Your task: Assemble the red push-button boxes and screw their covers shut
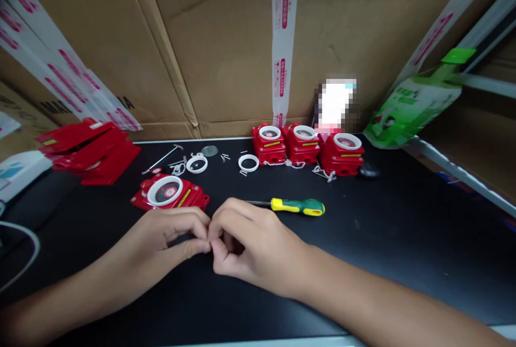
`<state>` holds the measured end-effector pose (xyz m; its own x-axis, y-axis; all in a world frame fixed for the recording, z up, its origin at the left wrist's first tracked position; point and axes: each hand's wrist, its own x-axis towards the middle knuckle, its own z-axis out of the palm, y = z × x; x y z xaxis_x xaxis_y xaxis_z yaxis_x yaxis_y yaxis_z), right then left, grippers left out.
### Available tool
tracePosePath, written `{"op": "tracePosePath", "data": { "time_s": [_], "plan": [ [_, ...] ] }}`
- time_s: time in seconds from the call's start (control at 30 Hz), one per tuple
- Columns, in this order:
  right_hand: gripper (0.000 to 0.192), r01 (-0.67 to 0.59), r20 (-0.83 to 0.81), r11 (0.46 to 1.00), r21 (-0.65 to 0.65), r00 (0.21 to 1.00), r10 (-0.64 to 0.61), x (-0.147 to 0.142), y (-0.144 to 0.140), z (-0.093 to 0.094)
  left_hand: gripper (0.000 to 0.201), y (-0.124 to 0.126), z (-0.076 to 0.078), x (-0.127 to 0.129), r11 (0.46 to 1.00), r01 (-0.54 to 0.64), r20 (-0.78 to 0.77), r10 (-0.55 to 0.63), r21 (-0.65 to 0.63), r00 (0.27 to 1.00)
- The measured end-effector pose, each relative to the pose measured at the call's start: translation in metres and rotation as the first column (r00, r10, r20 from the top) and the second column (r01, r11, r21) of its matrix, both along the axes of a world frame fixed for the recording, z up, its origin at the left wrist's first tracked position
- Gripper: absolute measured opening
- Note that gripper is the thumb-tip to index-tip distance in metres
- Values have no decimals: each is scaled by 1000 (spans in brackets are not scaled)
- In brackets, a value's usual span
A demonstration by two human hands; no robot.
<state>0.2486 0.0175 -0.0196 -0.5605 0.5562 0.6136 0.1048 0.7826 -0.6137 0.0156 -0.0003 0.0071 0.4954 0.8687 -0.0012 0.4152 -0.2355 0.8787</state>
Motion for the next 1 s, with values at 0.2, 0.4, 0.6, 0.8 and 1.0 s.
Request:
{"op": "tracePosePath", "data": {
  "time_s": [0.2, 0.4, 0.6, 0.8, 1.0],
  "plan": [
    [15, 22, -19, 996, -82, 1000, -24, -3, 2, 1, 15, -1, 4, 1, 1000, 6, -57, -4, 28, 998],
    [21, 33, -26, 966, -256, 999, -42, -6, -1, 1, 11, -1, 4, 0, 999, 47, -26, -47, -1, 999],
    [21, 8, -39, 965, -263, 999, -19, -6, -2, -1, 14, -3, 2, 1, 1000, 2, -35, -2, -3, 999],
    [24, -26, -31, 989, -148, 999, 22, -4, -1, -2, 16, -2, 1, 1, 1000, -1, -49, 1, -4, 999],
    [18, -4, -25, 990, -140, 1000, 1, -1, 1, -3, 17, 1, -2, 0, 988, -25, 40, 19, 151, 999]
  ]
}}
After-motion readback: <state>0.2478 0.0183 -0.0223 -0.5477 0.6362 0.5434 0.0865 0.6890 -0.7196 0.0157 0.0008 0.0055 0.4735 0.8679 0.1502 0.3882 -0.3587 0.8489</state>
